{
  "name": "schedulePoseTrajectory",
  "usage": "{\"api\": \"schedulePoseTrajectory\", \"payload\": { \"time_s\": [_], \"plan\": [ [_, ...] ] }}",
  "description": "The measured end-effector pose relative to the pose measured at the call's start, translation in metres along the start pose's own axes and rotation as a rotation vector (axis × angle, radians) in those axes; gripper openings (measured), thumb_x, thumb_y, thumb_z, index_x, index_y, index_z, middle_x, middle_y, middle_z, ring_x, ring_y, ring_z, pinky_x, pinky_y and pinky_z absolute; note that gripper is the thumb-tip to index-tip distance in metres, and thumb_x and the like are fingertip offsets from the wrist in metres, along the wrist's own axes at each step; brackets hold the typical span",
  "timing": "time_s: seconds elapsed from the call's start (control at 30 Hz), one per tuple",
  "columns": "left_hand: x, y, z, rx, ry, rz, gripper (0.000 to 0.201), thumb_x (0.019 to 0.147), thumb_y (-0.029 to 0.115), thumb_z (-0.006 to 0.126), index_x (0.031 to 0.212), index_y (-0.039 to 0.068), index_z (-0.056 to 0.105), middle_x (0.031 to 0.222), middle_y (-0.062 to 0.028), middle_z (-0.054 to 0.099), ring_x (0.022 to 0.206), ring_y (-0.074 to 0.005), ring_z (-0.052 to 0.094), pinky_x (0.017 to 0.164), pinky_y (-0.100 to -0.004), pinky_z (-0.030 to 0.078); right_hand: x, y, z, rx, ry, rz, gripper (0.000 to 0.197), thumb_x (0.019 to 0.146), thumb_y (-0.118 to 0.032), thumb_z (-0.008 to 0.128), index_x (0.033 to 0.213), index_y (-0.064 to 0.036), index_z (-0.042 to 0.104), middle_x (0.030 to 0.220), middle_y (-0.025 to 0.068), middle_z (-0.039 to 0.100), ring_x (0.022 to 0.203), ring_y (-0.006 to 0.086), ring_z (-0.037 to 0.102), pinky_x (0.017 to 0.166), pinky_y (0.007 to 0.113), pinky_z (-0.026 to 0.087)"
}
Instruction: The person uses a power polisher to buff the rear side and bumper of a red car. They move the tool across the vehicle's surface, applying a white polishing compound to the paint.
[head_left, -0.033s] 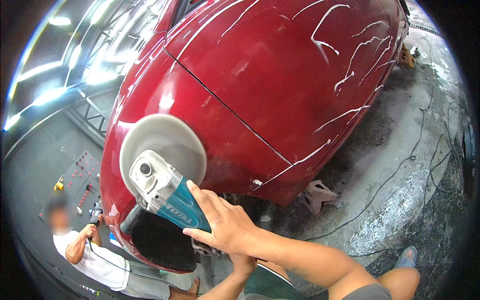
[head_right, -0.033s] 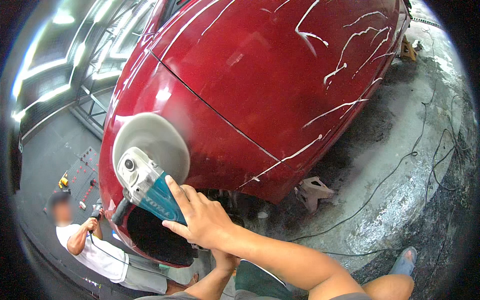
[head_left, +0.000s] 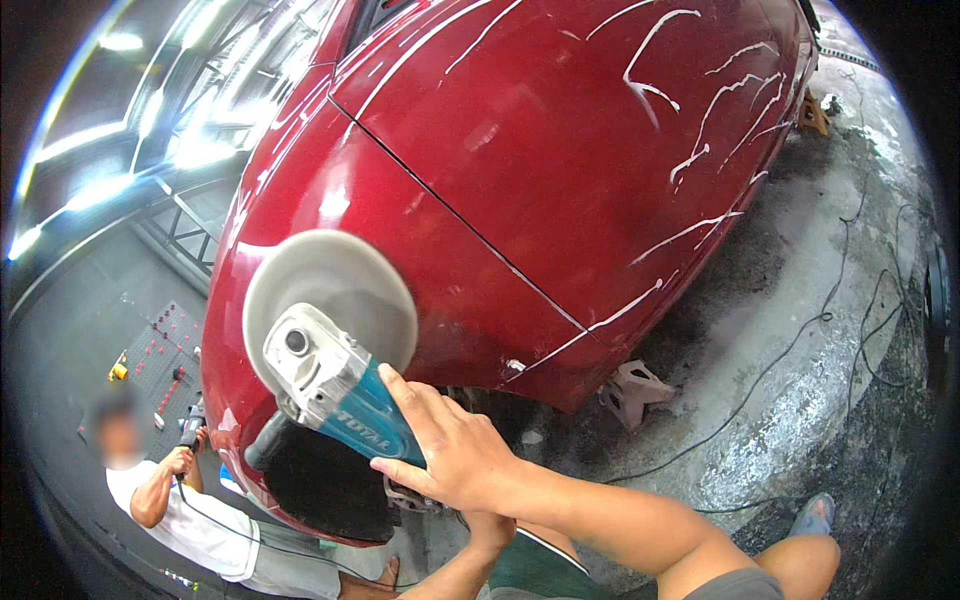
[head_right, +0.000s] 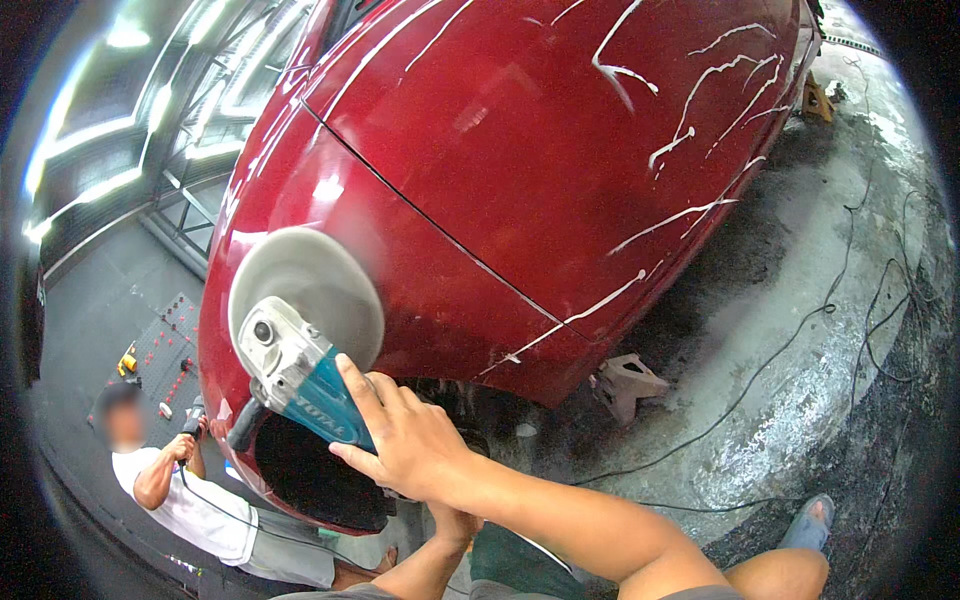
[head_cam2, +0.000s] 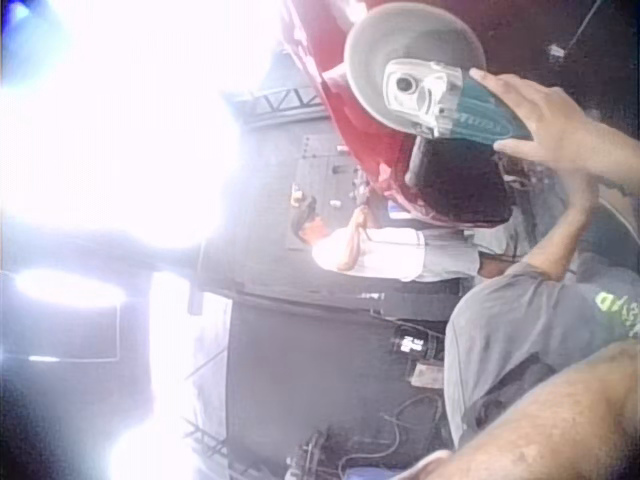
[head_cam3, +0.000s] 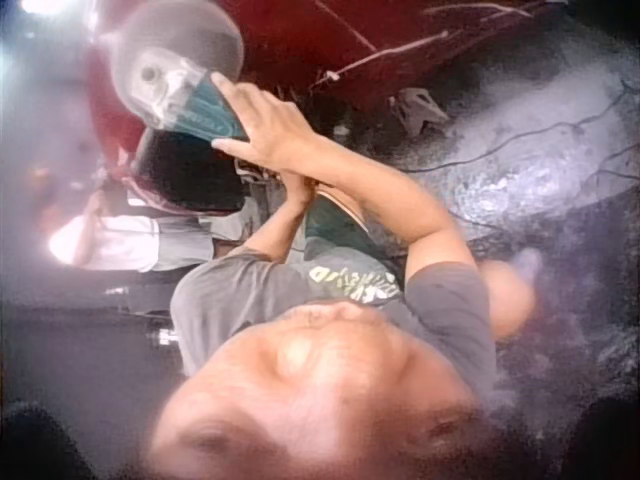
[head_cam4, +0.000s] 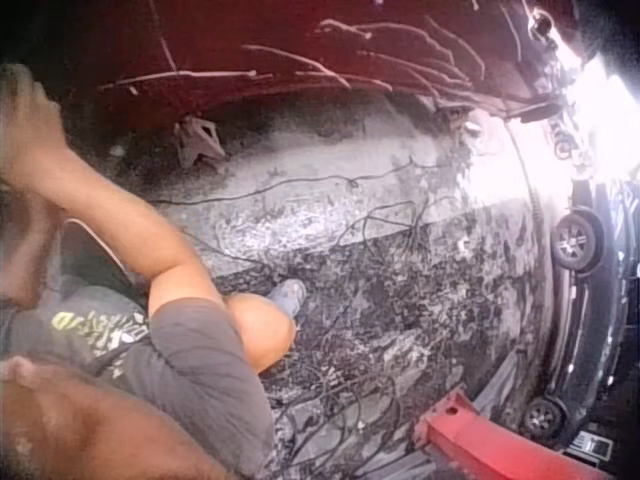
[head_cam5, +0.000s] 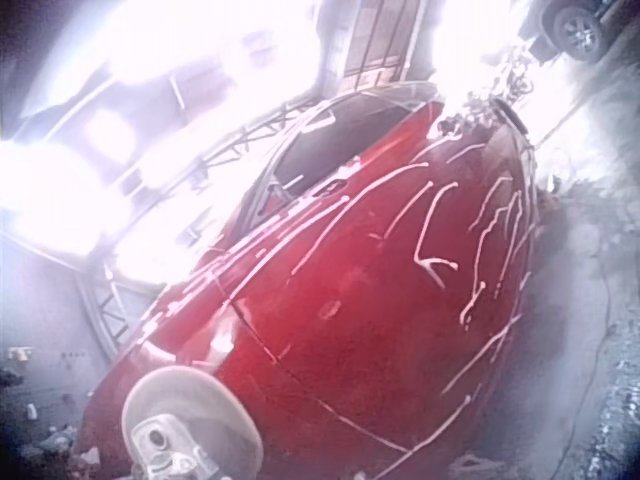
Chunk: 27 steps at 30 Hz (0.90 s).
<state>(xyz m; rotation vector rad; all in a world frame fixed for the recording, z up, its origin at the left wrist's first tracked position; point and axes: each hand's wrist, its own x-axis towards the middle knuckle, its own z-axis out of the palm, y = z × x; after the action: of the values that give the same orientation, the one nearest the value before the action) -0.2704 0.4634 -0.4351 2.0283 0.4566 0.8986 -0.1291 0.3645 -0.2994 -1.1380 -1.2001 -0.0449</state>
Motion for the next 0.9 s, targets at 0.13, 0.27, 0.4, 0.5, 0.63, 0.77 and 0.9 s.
{"api": "schedulePoseTrajectory", "payload": {
  "time_s": [0.13,0.27,0.4,0.5,0.63,0.77,0.9],
  "plan": [
    [0.002,0.023,0.021,-0.254,-0.050,-0.177,0.060,0.098,0.017,0.079,0.147,-0.001,0.051,0.129,-0.0109,0.067,0.117,-0.0251,0.066,0.104,-0.0422,0.052,-0.002,0.009,-0.005,-0.051,0.225,-0.074,0.118,0.088,-0.048,0.085,0.172,-0.0021,0.016,0.149,0.0318,0.054,0.128,0.0515,0.063,0.105,0.055,0.057],
    [0.028,0.034,0.037,0.021,-0.101,-0.030,0.063,0.087,0.015,0.087,0.139,-0.001,0.055,0.130,-0.0109,0.068,0.115,-0.0237,0.066,0.100,-0.0409,0.053,0.006,0.019,-0.040,-0.053,0.397,0.032,0.122,0.088,-0.051,0.084,0.173,-0.0036,0.011,0.141,0.0317,0.056,0.111,0.0538,0.070,0.090,0.060,0.062],
    [0.040,0.079,0.045,-0.051,-0.148,-0.104,0.053,0.088,0.006,0.083,0.134,0.000,0.057,0.123,-0.0095,0.070,0.110,-0.0199,0.067,0.095,-0.0371,0.053,0.024,0.018,-0.048,-0.028,0.398,-0.018,0.121,0.090,-0.056,0.082,0.172,-0.0039,0.010,0.140,0.0337,0.058,0.112,0.0549,0.071,0.090,0.061,0.061],
    [0.033,0.087,0.044,-0.071,0.004,-0.087,0.035,0.087,0.003,0.080,0.118,-0.001,0.063,0.106,-0.0087,0.074,0.097,-0.0164,0.071,0.083,-0.0351,0.056,0.030,0.002,-0.044,0.003,0.299,0.015,0.119,0.091,-0.057,0.080,0.172,-0.0041,0.011,0.141,0.0333,0.057,0.111,0.0541,0.071,0.090,0.061,0.061],
    [0.020,0.055,0.027,-0.093,0.080,-0.067,0.042,0.090,0.007,0.082,0.125,-0.001,0.061,0.122,-0.0112,0.071,0.113,-0.0193,0.068,0.096,-0.0370,0.053,0.025,0.000,-0.024,-0.016,0.249,-0.004,0.118,0.092,-0.056,0.079,0.173,-0.0056,0.010,0.134,0.0299,0.059,0.107,0.0502,0.073,0.087,0.059,0.062],
    [0.003,0.004,-0.020,0.085,-0.046,0.016,0.058,0.093,0.015,0.084,0.140,-0.002,0.054,0.141,-0.0152,0.063,0.129,-0.0266,0.061,0.108,-0.0418,0.049,0.019,-0.006,-0.003,0.025,0.181,-0.020,0.120,0.091,-0.056,0.081,0.174,-0.0065,0.010,0.134,0.0284,0.059,0.110,0.0485,0.072,0.087,0.057,0.063],
    [-0.010,-0.023,-0.037,0.197,-0.003,0.057,0.058,0.099,0.025,0.079,0.144,-0.002,0.053,0.141,-0.0152,0.063,0.130,-0.0268,0.061,0.108,-0.0420,0.049,0.014,-0.004,0.023,-0.028,0.106,-0.040,0.120,0.091,-0.058,0.081,0.173,-0.0062,0.010,0.137,0.0269,0.057,0.111,0.0464,0.072,0.086,0.056,0.064]
  ]
}}
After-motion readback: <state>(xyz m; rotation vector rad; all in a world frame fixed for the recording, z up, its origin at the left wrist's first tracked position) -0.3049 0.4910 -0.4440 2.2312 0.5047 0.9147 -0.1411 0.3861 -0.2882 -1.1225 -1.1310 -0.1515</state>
